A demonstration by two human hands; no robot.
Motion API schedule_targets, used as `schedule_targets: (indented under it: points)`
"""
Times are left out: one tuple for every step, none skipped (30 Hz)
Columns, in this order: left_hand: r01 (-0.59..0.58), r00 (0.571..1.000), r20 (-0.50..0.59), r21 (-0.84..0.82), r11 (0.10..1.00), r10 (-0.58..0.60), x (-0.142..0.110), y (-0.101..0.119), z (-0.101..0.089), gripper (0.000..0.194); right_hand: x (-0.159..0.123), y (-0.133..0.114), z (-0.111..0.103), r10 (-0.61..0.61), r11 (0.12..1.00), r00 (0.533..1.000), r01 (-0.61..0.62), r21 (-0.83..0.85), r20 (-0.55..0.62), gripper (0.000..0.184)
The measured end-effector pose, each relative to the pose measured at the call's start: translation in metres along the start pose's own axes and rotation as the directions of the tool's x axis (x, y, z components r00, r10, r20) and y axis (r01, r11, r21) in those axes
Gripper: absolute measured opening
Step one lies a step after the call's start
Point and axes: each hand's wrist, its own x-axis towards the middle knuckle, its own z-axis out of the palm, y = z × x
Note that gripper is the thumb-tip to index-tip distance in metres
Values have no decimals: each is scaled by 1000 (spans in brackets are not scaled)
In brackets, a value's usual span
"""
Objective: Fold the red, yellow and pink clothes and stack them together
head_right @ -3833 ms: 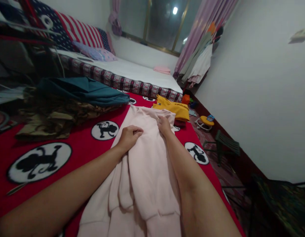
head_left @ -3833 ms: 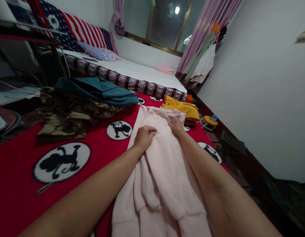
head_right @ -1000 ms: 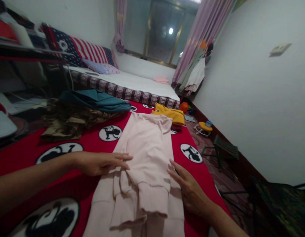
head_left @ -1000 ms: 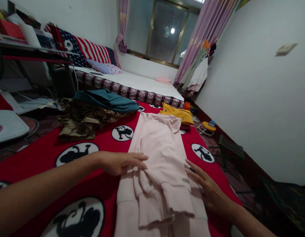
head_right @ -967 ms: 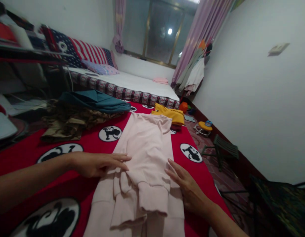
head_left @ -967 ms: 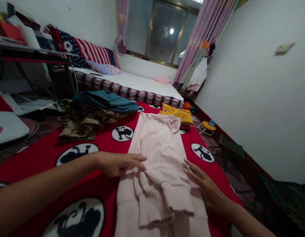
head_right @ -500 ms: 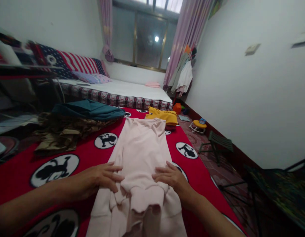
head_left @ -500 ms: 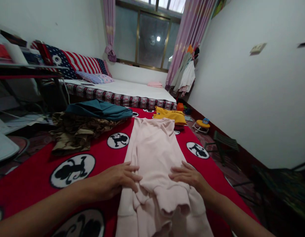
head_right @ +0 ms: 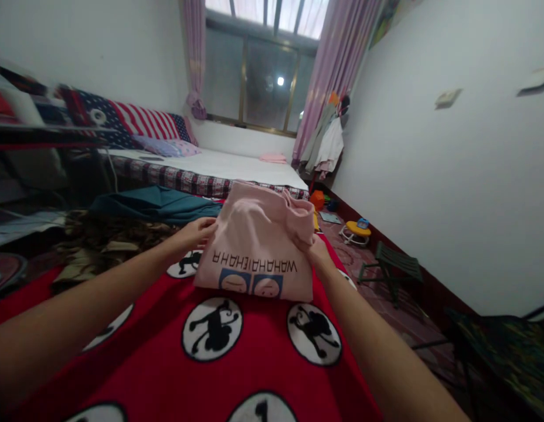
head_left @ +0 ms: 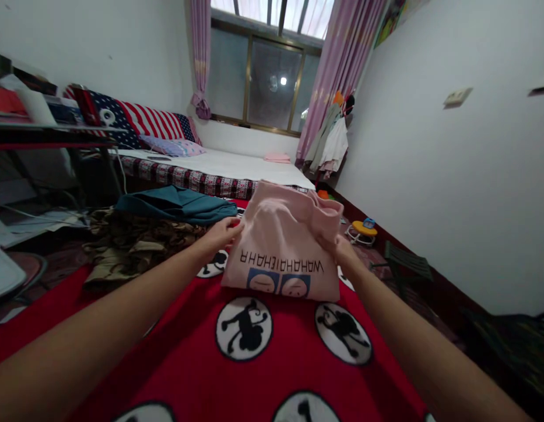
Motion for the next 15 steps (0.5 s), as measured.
schedule_targets:
  points:
    - [58, 995, -81, 26, 998, -56, 9, -9, 5, 68, 5, 10, 8, 65, 998, 995, -63, 30, -76, 56]
    - [88, 989, -125, 60, 994, -80, 14, -19, 10, 71, 5, 22, 16, 121, 992, 984, -115, 54, -133, 62]
    - [87, 987, -143, 98, 991, -73, 15, -29, 15, 72, 3, 33, 23, 156, 987, 971, -146, 68, -179, 69]
    - [54, 990, -136, 135, 989, -35, 14, -39, 19, 73, -1, 44, 28, 156, 987, 964, -145, 68, -216, 74]
    - [-3, 992, -122, 169, 986, 24, 10, -48, 23, 71, -6, 53, 32, 122, 992, 965, -114, 49, -231, 78]
    - [-65, 990, -109, 198, 978, 87, 5, -55, 27, 68, -10, 60, 35, 76, 997, 970, -72, 24, -233, 78]
    - [-114, 985, -105, 221, 969, 139, -2, -61, 30, 62, -15, 64, 35, 35, 999, 973, -36, 0, -230, 77]
    - [-155, 976, -112, 240, 958, 186, -11, -65, 31, 55, -19, 66, 34, 6, 1000, 975, -11, -21, -221, 74]
    - [-196, 964, -124, 258, 946, 234, -20, -67, 32, 47, -23, 66, 32, -11, 1000, 978, 4, -31, -208, 72]
    - [-240, 949, -134, 277, 930, 285, -30, -68, 32, 40, -26, 64, 28, -21, 999, 980, 15, -35, -200, 69]
    - [-285, 933, -133, 297, 911, 335, -41, -70, 30, 35, -31, 63, 23, -32, 999, 982, 23, -45, -189, 67]
    - [-327, 919, -114, 315, 891, 378, -51, -71, 28, 32, -36, 61, 17, -43, 997, 985, 32, -67, -168, 65]
    - [-357, 913, -77, 326, 876, 401, -62, -72, 24, 28, -41, 60, 12, -47, 995, 990, 34, -98, -132, 61]
    - [-365, 920, -22, 325, 873, 392, -70, -74, 21, 26, -46, 61, 7, -34, 990, 996, 23, -137, -77, 55]
    - [-343, 936, 33, 312, 886, 351, -76, -75, 17, 25, -50, 62, 3, -4, 984, 1000, 0, -179, -19, 49]
